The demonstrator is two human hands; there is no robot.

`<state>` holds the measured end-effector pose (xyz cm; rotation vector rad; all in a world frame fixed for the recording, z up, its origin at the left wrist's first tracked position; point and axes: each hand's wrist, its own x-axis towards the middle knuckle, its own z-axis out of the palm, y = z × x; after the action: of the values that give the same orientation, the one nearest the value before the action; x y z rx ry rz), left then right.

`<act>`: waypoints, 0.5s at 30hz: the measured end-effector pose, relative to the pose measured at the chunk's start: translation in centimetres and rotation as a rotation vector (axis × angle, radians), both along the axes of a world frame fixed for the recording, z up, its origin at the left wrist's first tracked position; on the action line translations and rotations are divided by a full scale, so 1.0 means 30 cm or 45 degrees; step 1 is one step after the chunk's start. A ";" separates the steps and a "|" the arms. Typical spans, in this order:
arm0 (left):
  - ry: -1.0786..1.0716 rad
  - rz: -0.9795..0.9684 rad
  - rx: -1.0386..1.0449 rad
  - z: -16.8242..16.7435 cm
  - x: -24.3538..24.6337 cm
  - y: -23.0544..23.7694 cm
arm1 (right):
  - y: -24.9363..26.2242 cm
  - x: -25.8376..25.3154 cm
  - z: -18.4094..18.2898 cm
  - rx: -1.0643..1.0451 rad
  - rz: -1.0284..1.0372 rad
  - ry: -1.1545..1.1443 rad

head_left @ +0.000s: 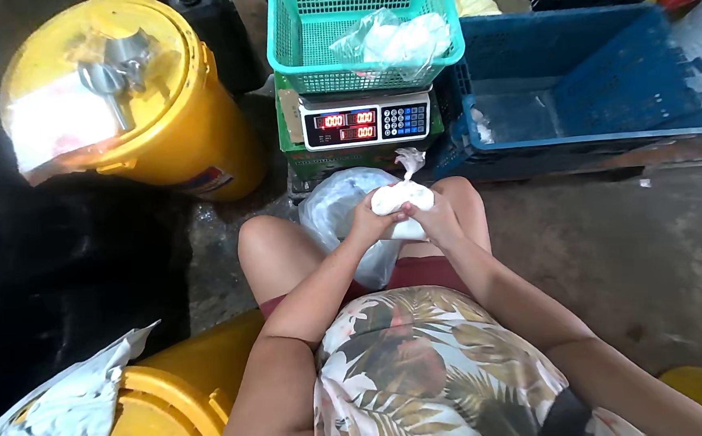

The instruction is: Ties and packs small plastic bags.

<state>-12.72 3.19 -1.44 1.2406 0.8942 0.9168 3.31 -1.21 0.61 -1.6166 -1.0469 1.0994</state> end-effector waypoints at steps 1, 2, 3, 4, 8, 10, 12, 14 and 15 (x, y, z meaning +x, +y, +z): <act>-0.013 -0.011 -0.076 0.002 -0.004 0.003 | -0.005 -0.001 0.014 -0.012 0.016 -0.079; -0.040 -0.033 -0.140 0.005 -0.008 0.006 | -0.007 0.000 0.028 -0.012 0.032 -0.140; -0.069 -0.054 -0.173 0.004 -0.010 0.009 | -0.008 0.001 0.034 0.002 0.032 -0.165; -0.092 -0.063 -0.189 0.003 -0.010 0.009 | -0.005 0.003 0.037 0.010 0.015 -0.144; -0.029 -0.003 -0.179 0.009 -0.005 0.002 | 0.011 0.013 -0.009 -0.002 -0.045 0.149; -0.018 0.041 -0.323 0.020 -0.012 -0.001 | 0.013 0.021 -0.008 -0.088 0.059 0.249; -0.072 0.124 -0.593 0.033 -0.019 0.005 | 0.009 0.023 0.019 -0.249 0.183 0.326; -0.116 0.203 -0.768 0.034 -0.030 0.020 | 0.009 0.012 0.049 -0.405 0.251 0.342; -0.121 0.226 -0.796 0.032 -0.034 0.026 | 0.009 0.009 0.042 -0.409 0.248 0.319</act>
<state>-13.75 3.98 -0.48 0.5845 1.1169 0.7421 3.57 -0.94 1.88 -1.5909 -0.9079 1.6236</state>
